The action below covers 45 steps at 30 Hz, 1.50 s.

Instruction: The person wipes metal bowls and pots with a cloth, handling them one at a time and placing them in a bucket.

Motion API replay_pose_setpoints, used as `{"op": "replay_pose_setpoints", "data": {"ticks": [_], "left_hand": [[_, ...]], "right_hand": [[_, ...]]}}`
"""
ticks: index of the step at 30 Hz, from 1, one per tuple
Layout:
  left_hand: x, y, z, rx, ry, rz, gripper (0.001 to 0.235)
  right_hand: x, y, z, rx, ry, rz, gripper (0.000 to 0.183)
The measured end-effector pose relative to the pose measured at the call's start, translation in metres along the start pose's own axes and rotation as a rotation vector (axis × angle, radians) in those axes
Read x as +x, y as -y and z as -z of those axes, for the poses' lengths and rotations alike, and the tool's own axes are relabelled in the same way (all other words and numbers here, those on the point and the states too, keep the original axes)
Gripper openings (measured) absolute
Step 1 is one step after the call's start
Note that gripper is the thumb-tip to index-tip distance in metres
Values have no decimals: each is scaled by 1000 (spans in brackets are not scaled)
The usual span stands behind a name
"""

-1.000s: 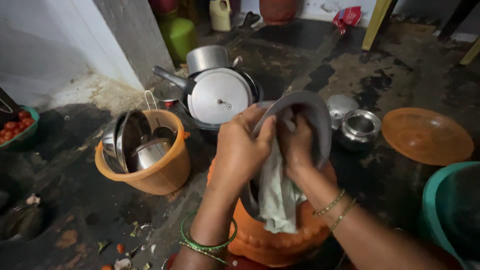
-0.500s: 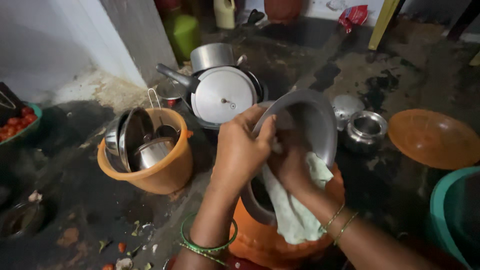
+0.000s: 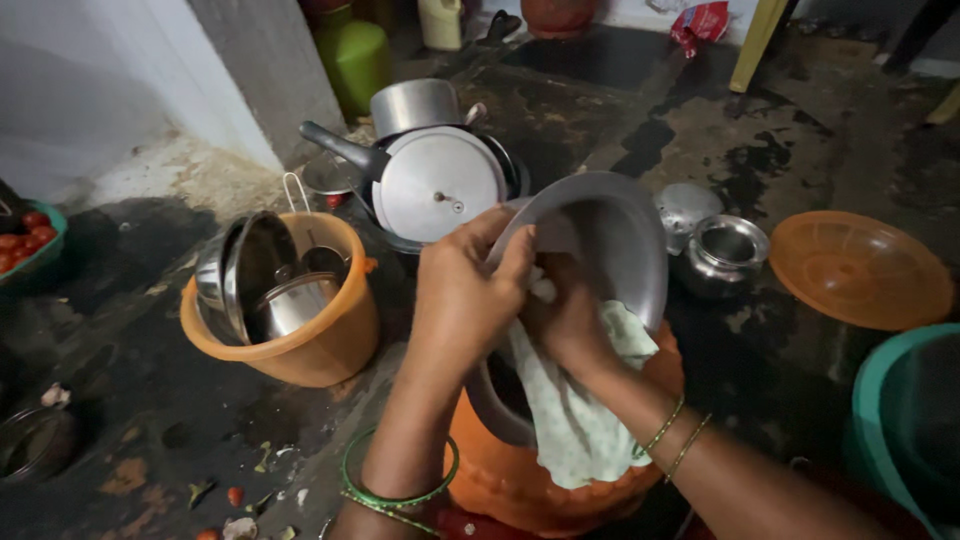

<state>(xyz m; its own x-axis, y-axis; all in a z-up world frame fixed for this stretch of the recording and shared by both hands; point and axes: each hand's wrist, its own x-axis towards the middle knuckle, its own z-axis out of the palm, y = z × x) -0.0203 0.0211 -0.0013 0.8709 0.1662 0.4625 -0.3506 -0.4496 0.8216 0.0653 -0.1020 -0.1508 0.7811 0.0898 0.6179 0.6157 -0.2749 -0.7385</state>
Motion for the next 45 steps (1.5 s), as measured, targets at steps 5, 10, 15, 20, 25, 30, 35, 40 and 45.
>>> {"op": "replay_pose_setpoints", "data": {"ticks": [5,10,15,20,25,30,35,40,45], "left_hand": [[-3,8,-2,-22,-32,-45,27],[-12,10,-11,55,-73,-232,25],[-16,11,-11,-44,-42,-44,32],[-15,8,-8,-36,-31,-51,31],[-14,4,-6,-33,-17,-109,28],[-15,6,-6,-9,-48,-144,28],[-13,7,-12,39,-59,-174,25],[-1,-2,-19,42,-60,-289,22],[7,-9,-22,79,1,-189,22]], "right_hand": [[-16,5,-1,-3,79,-75,42],[-24,15,6,138,147,57,62],[-29,15,8,49,136,2,51],[-30,13,2,123,135,-64,46],[-26,15,3,11,86,101,46],[-36,37,7,43,258,119,54],[-13,52,13,-25,442,169,37],[34,37,33,-346,372,145,27],[21,35,24,-68,50,4,26]]}}
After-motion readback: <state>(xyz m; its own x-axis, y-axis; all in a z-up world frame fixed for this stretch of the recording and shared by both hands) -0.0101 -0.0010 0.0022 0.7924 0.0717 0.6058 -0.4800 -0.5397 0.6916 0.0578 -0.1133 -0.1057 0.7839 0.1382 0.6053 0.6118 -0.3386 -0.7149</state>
